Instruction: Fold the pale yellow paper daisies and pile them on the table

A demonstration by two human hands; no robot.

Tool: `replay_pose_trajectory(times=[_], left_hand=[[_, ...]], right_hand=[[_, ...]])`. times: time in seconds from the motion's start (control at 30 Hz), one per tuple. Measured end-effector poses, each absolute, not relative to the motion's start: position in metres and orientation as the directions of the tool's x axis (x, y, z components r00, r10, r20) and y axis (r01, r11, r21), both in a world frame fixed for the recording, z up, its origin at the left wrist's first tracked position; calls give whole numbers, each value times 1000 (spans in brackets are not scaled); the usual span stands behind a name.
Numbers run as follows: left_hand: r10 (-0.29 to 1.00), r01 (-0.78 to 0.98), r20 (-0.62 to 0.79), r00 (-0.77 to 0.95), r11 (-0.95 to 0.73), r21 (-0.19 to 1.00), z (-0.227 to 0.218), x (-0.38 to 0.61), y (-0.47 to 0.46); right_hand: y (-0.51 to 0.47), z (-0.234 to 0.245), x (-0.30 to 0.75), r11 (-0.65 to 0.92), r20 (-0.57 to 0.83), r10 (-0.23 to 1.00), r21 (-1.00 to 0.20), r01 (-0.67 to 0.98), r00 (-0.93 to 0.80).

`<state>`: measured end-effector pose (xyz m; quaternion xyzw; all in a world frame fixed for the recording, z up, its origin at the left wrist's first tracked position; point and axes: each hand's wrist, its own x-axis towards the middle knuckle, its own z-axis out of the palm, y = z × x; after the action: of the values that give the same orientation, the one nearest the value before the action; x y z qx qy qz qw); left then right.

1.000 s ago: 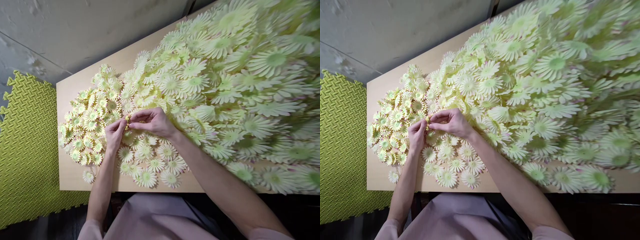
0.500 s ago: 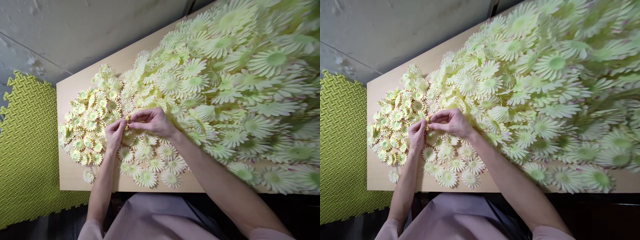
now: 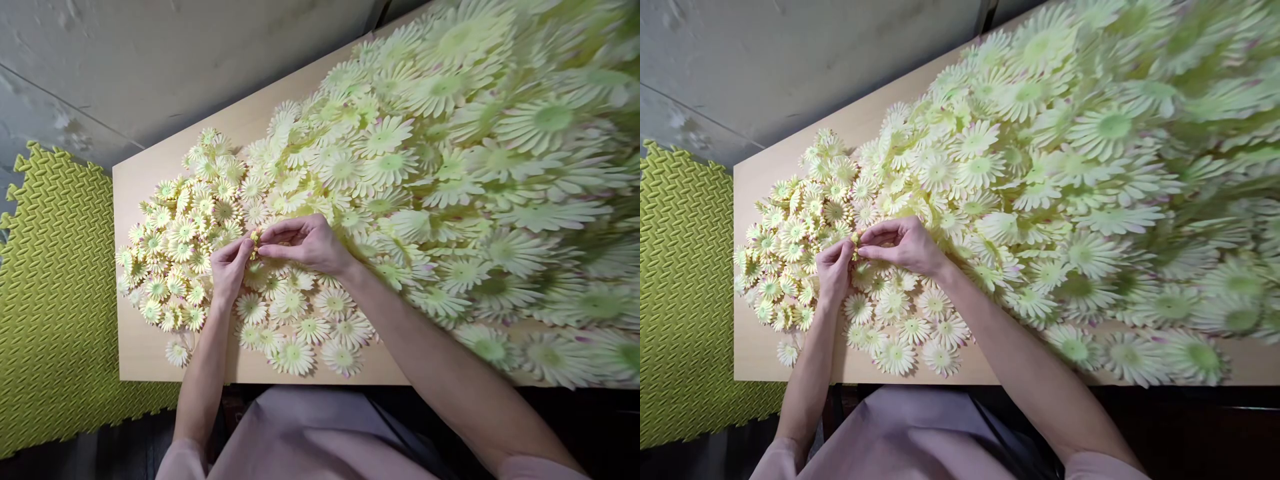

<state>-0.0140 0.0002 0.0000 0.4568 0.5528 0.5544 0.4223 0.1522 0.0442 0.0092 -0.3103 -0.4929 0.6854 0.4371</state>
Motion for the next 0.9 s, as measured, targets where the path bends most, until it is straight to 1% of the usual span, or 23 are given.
replay_pose_trajectory(times=[0.2,0.43,0.67,0.9], left_hand=[[973,47,49,-224,-39,998,-2,-15,1],[969,37,27,-245,-18,999,1,-13,1],[970,37,28,-241,-20,999,2,-13,0],[973,100,59,-222,-37,994,4,-11,-1]], right_hand=[[45,4,153,-151,1,897,-939,-309,-442],[44,4,153,-152,-2,897,-940,-305,-442],[45,6,152,-114,24,903,-950,-291,-430],[46,9,152,-96,6,925,-964,-247,-381]])
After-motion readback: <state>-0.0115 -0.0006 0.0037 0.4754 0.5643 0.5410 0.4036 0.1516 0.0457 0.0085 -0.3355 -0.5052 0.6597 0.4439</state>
